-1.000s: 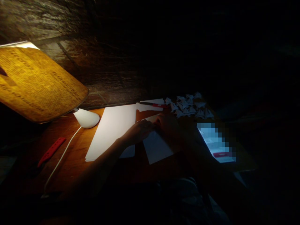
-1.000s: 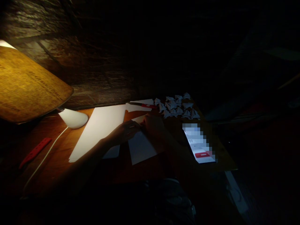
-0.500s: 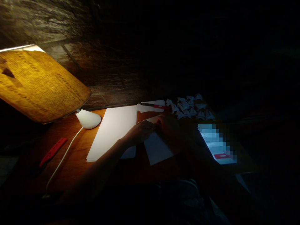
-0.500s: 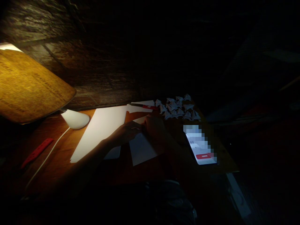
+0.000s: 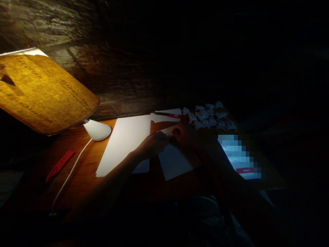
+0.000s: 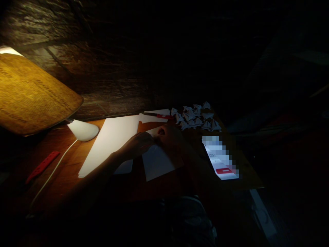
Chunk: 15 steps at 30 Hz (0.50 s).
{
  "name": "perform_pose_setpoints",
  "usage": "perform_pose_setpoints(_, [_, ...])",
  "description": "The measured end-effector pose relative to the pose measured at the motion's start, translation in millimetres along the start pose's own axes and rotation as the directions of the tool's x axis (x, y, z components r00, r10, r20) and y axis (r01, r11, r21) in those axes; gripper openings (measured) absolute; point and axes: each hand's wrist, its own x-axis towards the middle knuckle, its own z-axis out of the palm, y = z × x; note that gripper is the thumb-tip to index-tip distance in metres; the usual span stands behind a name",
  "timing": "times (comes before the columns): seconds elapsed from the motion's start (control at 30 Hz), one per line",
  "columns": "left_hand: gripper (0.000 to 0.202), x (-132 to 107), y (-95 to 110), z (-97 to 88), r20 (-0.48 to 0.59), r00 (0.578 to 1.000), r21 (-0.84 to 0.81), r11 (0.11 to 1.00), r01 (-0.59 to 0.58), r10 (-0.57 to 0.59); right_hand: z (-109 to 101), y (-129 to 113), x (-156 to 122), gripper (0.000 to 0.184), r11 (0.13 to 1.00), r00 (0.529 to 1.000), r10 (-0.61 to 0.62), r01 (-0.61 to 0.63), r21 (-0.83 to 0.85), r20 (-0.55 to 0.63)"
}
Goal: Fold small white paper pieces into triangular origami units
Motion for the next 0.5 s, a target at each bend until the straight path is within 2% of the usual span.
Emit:
perform_pose_setpoints(0.17, [0.020, 0.2, -0.5, 1.2, -0.016, 0.999, 0.005, 0.999, -0.035, 0.035, 4.7, 3.6, 1.8, 0.018, 1.000, 0.999, 0.023, -0.023, 0.002, -0.032])
perform_pose_setpoints(0.37, [0.016, 0.5, 0.6, 1.5, -0.032, 0.999, 0.008, 0.999, -0.038, 0.038, 9.1, -1.3, 4.7, 0.020, 0.992, 0.991, 0.123, -0.122, 0.020, -0.055])
perform_pose_setpoints(0.5, [0.017, 0.0, 0.4, 1.5, -0.064, 0.996, -0.007, 0.998, -0.067, 0.066, 3.9, -8.9, 4.4, 0.022, 0.988, 0.988, 0.155, -0.155, 0.024, 0.004])
